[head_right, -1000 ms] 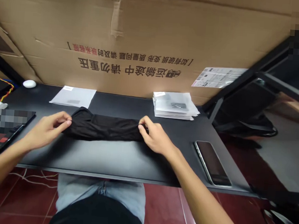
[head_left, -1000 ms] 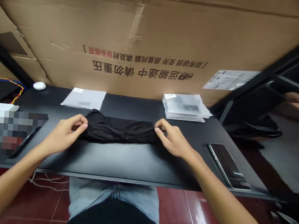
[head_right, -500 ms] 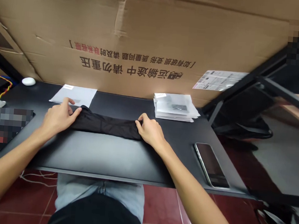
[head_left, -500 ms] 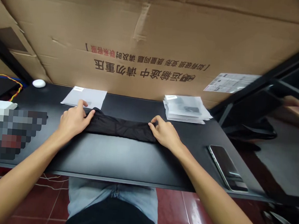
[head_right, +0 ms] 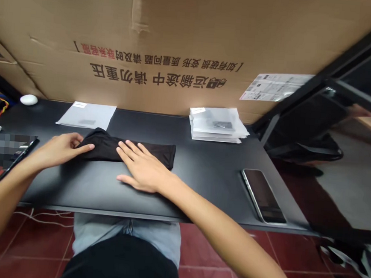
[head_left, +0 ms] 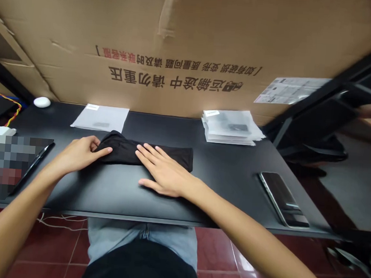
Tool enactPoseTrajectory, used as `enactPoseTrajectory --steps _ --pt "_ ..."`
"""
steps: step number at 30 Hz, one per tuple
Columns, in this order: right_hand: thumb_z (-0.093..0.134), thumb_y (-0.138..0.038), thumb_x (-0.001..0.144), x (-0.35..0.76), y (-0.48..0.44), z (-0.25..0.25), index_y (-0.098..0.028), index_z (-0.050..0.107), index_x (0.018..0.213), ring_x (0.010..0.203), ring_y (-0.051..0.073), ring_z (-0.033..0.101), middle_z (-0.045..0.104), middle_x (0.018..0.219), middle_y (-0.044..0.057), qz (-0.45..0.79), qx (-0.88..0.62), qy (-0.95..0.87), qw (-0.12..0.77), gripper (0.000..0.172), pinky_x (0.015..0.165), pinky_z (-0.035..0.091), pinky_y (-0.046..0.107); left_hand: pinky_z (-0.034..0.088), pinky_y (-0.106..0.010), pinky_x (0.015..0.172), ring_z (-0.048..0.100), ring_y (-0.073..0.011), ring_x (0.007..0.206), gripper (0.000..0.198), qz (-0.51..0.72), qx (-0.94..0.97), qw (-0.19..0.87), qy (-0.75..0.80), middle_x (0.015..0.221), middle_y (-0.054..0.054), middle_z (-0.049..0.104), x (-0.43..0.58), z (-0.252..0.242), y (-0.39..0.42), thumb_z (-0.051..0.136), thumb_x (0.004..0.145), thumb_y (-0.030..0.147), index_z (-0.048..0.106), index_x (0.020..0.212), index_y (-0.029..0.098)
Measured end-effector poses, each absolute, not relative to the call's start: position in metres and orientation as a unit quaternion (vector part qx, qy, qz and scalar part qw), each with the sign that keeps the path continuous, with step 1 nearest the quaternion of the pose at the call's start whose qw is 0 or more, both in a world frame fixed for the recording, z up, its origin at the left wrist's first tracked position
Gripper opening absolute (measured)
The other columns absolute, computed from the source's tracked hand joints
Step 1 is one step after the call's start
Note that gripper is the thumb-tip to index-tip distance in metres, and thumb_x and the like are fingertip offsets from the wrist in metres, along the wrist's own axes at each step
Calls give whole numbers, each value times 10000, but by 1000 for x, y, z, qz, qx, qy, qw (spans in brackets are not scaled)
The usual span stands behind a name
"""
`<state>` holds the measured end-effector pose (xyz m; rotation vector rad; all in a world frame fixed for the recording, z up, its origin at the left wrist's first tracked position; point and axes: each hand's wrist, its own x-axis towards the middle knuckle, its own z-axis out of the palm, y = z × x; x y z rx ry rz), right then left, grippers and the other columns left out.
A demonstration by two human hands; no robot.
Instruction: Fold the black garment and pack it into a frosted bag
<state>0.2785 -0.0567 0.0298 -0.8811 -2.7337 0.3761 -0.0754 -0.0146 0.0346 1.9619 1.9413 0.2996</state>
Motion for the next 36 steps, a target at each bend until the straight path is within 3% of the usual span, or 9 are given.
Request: enactPoseTrajectory --steps 4,9,13,16,20,23,27,31,36 --pt "536 -657 1143 261 -51 13 -73 329 1790 1776 399 182 261 1875 216 145 -302 -937 95 896 1435 226 656 388 -338 632 594 -221 648 658 79 727 210 649 657 -13 637 -76 40 -17 592 949 862 557 702 253" --pt "510 -711 1134 249 -52 2 -61 310 1794 1775 412 175 254 1871 230 133 -312 -935 103 947 1434 203 671 476 -320 724 627 -210 784 517 195 723 283 599 873 -10 730 -67 53 -22 641 986 739 680 896 231" --pt "485 -716 1140 232 -50 5 -49 342 1777 1768 417 209 285 1857 253 127 -309 -936 111 934 1422 233 672 475 -309 736 577 -173 748 382 300 720 272 564 804 25 624 -33 69 -21 694 994 581 572 913 229" --pt "543 -639 1144 235 -45 18 -25 467 1700 1737 415 309 398 1803 292 110 -296 -940 125 832 1401 296 658 479 -312 769 602 -172 785 311 327 752 207 533 835 26 615 2 76 -23 719 972 461 506 924 240" --pt "551 -314 1145 275 -36 41 -113 757 1396 1549 360 594 777 1451 205 65 -339 -917 200 382 1380 356 655 480 -332 762 662 -200 813 293 294 779 128 539 927 8 677 45 71 -35 747 947 423 529 1051 256" --pt "526 -209 1111 312 -36 49 -141 785 1368 1414 330 704 800 1408 183 40 -394 -875 277 371 1343 443 620 476 -355 741 695 -233 838 261 231 808 97 533 971 -16 715 68 57 -45 725 975 393 525 1085 266" --pt "503 -121 1072 334 -48 43 -137 696 1548 1540 328 615 675 1619 187 53 -358 -898 253 514 1345 449 620 515 -378 782 742 -267 942 201 173 838 105 506 1064 -49 770 77 39 -53 696 1005 349 522 1065 269" --pt "547 -121 1062 330 -57 28 -145 661 1604 1625 358 524 665 1634 174 73 -313 -934 156 554 1372 379 662 569 -418 951 751 -277 1070 264 209 846 153 467 1182 -60 799 63 37 -56 749 982 423 543 1046 271" --pt "543 -189 1095 325 -58 18 -125 635 1625 1633 360 514 636 1664 171 78 -317 -937 127 542 1390 352 633 528 -523 1022 693 -375 1182 403 227 779 36 584 1245 -160 763 28 42 -50 636 1040 622 629 1145 233"
